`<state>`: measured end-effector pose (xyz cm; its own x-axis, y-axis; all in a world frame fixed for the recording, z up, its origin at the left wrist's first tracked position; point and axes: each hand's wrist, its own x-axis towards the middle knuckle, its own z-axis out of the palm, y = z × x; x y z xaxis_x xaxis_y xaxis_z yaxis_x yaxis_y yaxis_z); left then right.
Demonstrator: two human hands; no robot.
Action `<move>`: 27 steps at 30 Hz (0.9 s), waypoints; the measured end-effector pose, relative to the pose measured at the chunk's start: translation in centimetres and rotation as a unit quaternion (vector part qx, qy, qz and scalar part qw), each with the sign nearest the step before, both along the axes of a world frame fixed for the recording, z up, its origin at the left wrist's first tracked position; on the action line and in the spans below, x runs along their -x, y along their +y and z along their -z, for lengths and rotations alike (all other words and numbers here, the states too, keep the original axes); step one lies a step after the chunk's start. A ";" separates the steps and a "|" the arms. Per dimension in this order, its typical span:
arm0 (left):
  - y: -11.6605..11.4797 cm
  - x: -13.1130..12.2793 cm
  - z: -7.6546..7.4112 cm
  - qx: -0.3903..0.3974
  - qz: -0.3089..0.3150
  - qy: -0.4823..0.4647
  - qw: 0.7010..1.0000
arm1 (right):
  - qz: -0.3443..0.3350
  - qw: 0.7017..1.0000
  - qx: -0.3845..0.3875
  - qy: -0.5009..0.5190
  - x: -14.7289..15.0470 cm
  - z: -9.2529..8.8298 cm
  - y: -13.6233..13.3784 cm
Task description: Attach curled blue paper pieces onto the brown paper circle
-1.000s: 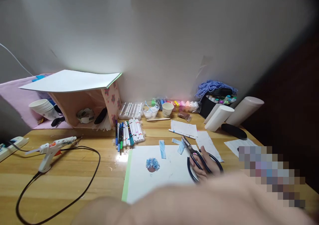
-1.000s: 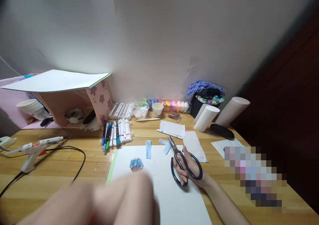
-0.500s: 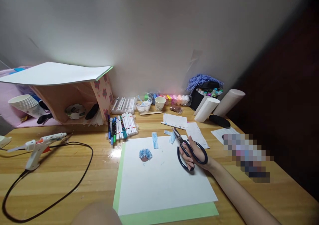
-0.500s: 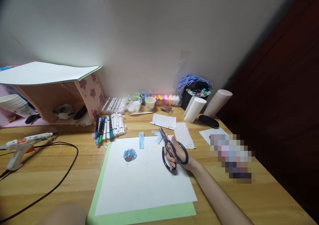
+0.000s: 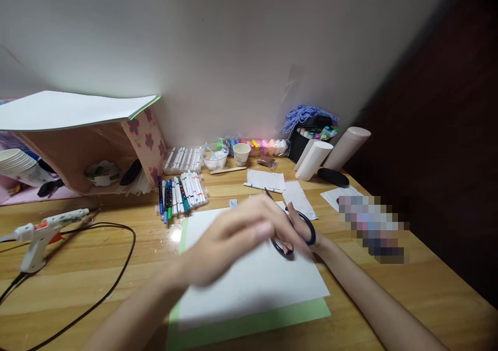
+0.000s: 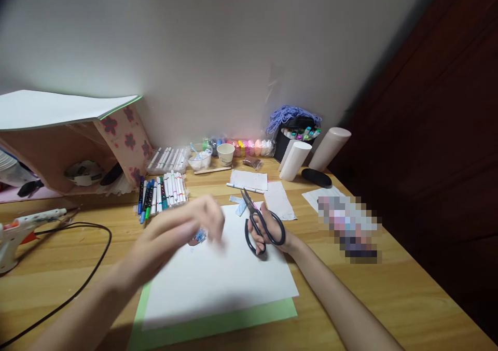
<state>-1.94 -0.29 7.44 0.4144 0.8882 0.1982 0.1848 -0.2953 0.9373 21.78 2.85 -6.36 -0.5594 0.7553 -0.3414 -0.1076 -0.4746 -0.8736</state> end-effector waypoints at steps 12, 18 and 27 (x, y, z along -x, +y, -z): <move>8.4 2.3 11.1 -0.029 -0.091 0.311 0.945 | -0.046 0.992 0.054 0.100 2.0 -0.1 -1.1; 8.6 2.1 11.4 -0.032 -0.096 0.315 0.944 | -0.035 0.993 0.056 0.096 2.1 -0.1 -1.0; 8.7 2.5 12.1 0.002 -0.084 0.243 0.966 | -0.037 0.992 0.063 0.098 2.1 0.0 -1.1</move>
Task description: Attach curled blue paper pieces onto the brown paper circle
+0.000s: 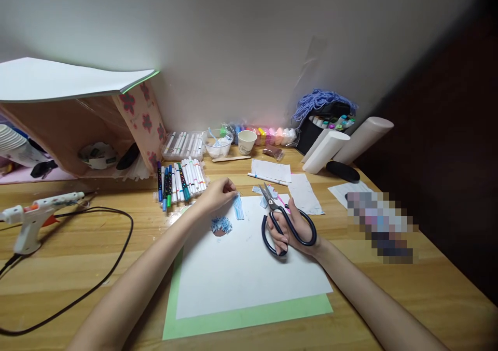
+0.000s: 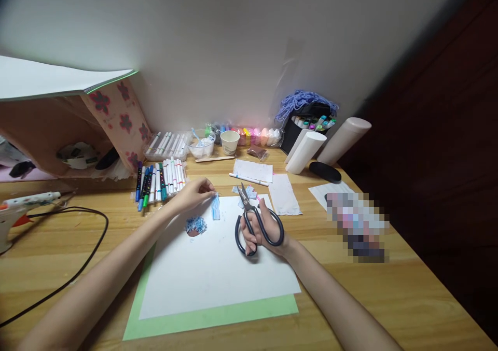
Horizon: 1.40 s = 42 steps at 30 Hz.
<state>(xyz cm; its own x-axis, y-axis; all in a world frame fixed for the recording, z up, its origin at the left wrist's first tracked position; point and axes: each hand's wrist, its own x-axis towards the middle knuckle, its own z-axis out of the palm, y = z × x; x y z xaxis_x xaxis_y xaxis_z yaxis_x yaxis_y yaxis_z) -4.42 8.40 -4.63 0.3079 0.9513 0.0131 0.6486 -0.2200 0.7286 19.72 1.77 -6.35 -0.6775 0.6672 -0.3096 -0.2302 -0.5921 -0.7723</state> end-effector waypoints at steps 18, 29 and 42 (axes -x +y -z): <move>-0.7 -0.9 -1.8 -0.009 -0.007 0.013 1.000 | 0.143 0.985 -0.085 -0.047 1.7 -1.0 -0.4; -3.9 -4.4 -4.1 0.157 0.007 -0.295 0.943 | 0.398 0.882 -0.210 -0.142 2.5 0.2 0.5; -5.4 -5.0 -5.4 0.141 0.016 -0.169 0.975 | 0.366 0.885 -0.238 -0.159 1.8 -2.0 0.3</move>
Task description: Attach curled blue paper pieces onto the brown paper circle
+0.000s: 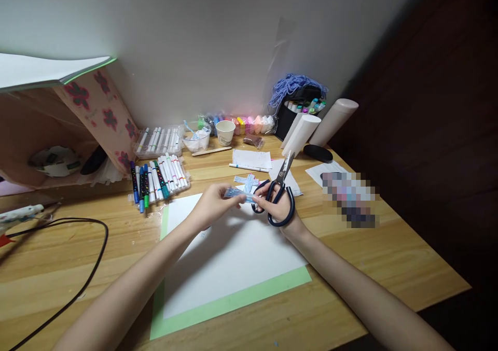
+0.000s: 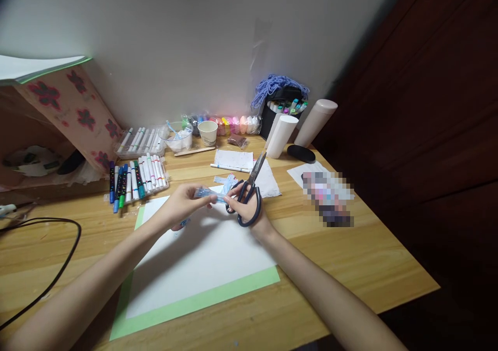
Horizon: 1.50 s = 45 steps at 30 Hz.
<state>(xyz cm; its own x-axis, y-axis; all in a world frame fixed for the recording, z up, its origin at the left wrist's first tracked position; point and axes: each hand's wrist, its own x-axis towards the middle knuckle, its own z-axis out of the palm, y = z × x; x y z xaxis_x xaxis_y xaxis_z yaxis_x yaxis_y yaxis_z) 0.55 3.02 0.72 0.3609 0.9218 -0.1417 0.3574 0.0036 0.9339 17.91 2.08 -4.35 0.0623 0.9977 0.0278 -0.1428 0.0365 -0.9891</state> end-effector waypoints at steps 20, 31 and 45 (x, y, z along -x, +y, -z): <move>0.8 1.0 0.7 -0.055 -0.257 -0.121 0.957 | -0.305 0.935 0.180 0.026 3.3 -0.3 -4.4; -0.1 0.3 0.5 -0.018 -0.222 -0.092 0.971 | -0.259 0.956 0.130 -0.037 3.8 -0.8 -4.3; -0.3 0.2 0.5 -0.008 -0.233 -0.078 0.969 | -0.263 0.955 0.131 -0.038 3.6 -0.4 -4.4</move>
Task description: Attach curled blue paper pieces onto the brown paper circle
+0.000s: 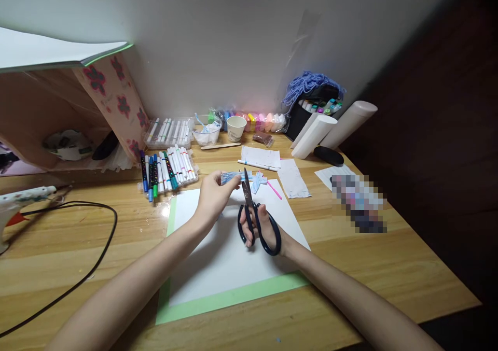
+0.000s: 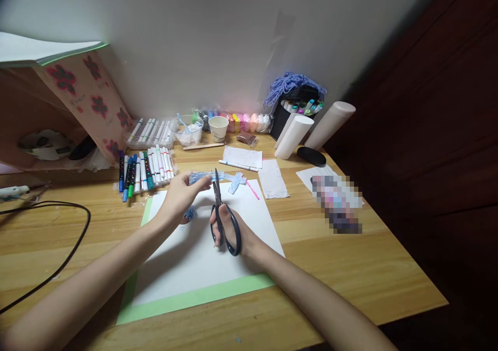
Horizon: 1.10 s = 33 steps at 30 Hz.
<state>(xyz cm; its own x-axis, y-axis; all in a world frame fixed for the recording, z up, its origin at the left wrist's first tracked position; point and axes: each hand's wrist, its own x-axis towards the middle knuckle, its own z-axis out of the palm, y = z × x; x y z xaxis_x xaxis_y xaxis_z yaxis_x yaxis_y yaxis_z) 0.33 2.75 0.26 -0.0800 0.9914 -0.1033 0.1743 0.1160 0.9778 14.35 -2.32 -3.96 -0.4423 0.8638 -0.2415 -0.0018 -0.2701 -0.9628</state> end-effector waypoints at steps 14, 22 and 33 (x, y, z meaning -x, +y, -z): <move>0.2 0.1 0.5 -0.010 -0.006 -0.012 1.000 | 0.029 0.999 -0.001 0.014 0.2 1.2 0.1; 0.0 0.1 0.3 -0.005 -0.011 -0.016 1.000 | 0.039 0.999 -0.033 0.018 0.0 2.1 0.0; 0.4 0.6 0.1 -0.005 -0.011 -0.032 0.999 | 0.090 0.993 0.012 0.082 0.5 0.5 0.7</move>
